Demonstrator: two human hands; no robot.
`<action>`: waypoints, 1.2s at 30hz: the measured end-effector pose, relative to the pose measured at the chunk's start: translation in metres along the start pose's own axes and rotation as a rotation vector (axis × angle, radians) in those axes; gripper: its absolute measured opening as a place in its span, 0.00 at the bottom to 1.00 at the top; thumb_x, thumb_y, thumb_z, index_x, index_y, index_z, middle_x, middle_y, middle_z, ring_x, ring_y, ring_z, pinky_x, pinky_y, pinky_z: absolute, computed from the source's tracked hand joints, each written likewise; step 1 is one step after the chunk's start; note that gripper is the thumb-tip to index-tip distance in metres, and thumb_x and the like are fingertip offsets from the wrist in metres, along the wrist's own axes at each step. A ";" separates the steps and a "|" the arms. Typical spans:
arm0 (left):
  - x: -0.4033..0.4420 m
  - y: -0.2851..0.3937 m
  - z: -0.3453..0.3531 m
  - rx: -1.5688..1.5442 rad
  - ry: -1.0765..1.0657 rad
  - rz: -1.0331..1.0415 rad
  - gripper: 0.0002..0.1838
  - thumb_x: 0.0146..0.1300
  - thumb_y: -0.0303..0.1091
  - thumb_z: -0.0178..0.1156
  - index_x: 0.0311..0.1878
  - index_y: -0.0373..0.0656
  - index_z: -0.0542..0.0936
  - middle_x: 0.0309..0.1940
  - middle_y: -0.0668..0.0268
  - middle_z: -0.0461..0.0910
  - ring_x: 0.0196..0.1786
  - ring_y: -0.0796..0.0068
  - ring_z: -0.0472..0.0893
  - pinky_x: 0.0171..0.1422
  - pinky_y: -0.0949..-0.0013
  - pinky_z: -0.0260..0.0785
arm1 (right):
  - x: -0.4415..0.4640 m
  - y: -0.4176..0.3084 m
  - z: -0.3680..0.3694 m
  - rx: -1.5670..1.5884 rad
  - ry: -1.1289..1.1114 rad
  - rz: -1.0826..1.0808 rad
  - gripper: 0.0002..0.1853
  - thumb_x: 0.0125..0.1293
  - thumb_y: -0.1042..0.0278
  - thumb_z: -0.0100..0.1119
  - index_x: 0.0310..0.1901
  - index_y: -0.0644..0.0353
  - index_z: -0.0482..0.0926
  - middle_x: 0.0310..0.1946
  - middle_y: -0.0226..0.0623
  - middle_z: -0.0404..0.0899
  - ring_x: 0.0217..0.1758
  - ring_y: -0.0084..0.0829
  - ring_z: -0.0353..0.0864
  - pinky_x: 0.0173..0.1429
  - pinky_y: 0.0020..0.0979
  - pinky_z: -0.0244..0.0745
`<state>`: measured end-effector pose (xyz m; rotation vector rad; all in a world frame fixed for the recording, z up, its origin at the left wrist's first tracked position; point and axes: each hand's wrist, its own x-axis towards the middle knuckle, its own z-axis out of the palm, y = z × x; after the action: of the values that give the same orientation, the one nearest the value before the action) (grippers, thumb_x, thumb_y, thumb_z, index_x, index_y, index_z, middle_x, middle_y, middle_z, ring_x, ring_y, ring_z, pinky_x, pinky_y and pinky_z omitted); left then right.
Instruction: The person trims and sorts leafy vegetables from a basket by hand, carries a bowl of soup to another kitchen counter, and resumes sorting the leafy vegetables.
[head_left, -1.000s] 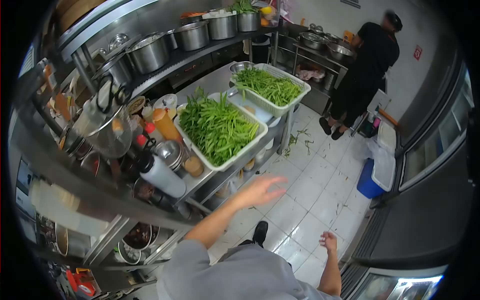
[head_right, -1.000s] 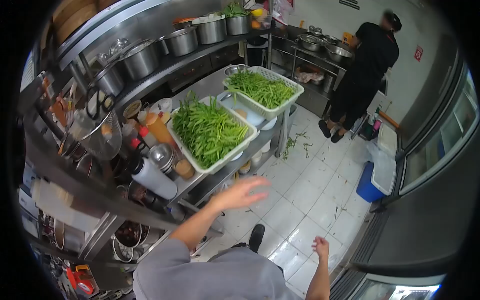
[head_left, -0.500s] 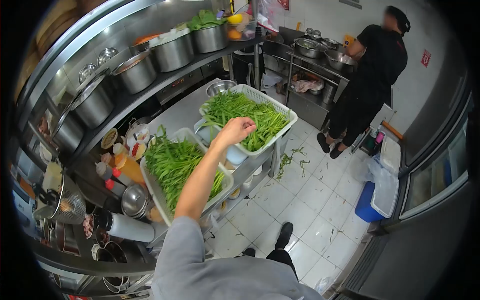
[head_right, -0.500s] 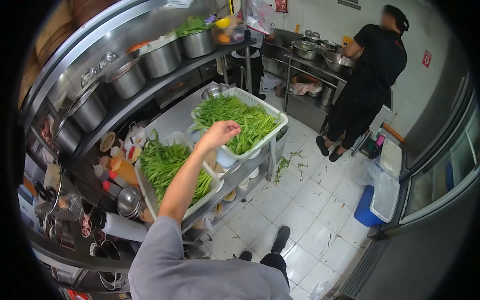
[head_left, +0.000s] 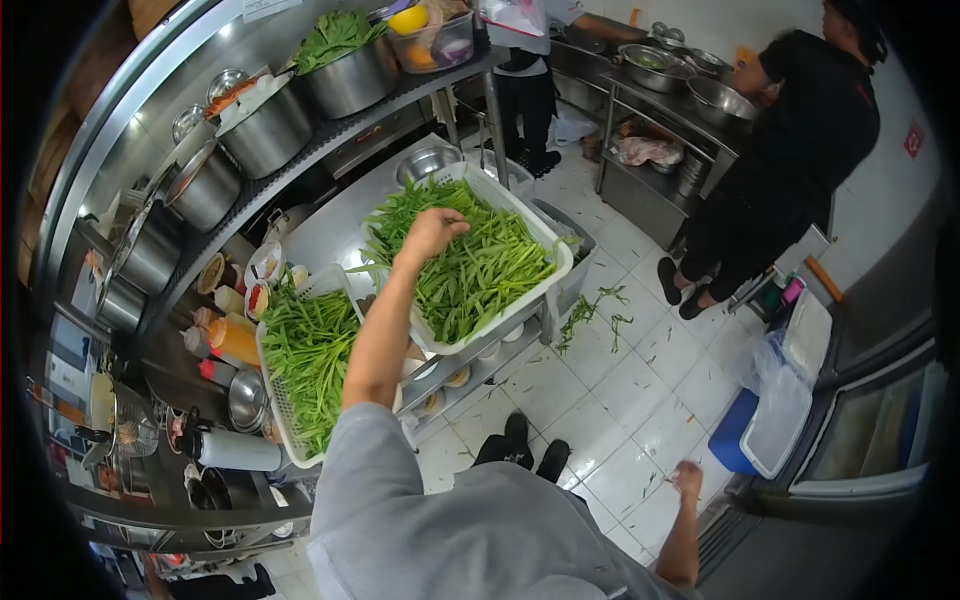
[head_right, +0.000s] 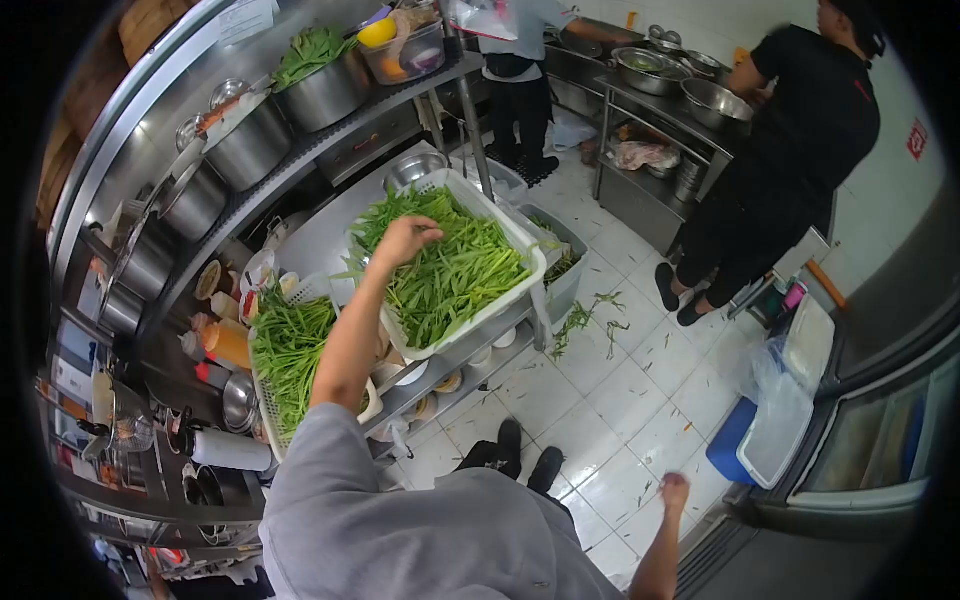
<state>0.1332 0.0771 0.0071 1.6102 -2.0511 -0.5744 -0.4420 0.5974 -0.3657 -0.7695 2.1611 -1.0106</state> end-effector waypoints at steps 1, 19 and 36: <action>0.000 -0.001 -0.014 -0.058 0.006 -0.005 0.16 0.61 0.42 0.70 0.46 0.41 0.87 0.38 0.58 0.87 0.42 0.67 0.84 0.51 0.65 0.74 | 0.045 -0.017 0.001 -0.147 0.061 -0.089 0.12 0.67 0.64 0.55 0.36 0.64 0.83 0.22 0.35 0.81 0.19 0.27 0.78 0.24 0.30 0.72; -0.009 0.000 -0.085 -0.478 0.142 -0.114 0.16 0.63 0.38 0.70 0.49 0.38 0.85 0.40 0.65 0.86 0.35 0.80 0.82 0.43 0.74 0.72 | 0.043 -0.698 0.344 0.418 -1.298 -0.648 0.39 0.63 0.66 0.69 0.73 0.58 0.61 0.68 0.50 0.64 0.58 0.38 0.80 0.57 0.39 0.82; 0.003 0.066 0.068 0.293 -0.041 -0.128 0.27 0.56 0.38 0.72 0.60 0.47 0.78 0.58 0.58 0.78 0.56 0.55 0.79 0.62 0.56 0.74 | 0.318 -0.674 0.393 -0.051 -0.744 -1.163 0.32 0.63 0.65 0.68 0.67 0.61 0.70 0.61 0.54 0.73 0.65 0.46 0.74 0.66 0.41 0.71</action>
<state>0.0408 0.0918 -0.0090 1.9219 -2.1524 -0.3638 -0.1942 -0.1672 -0.1132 -2.1210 0.9953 -0.9071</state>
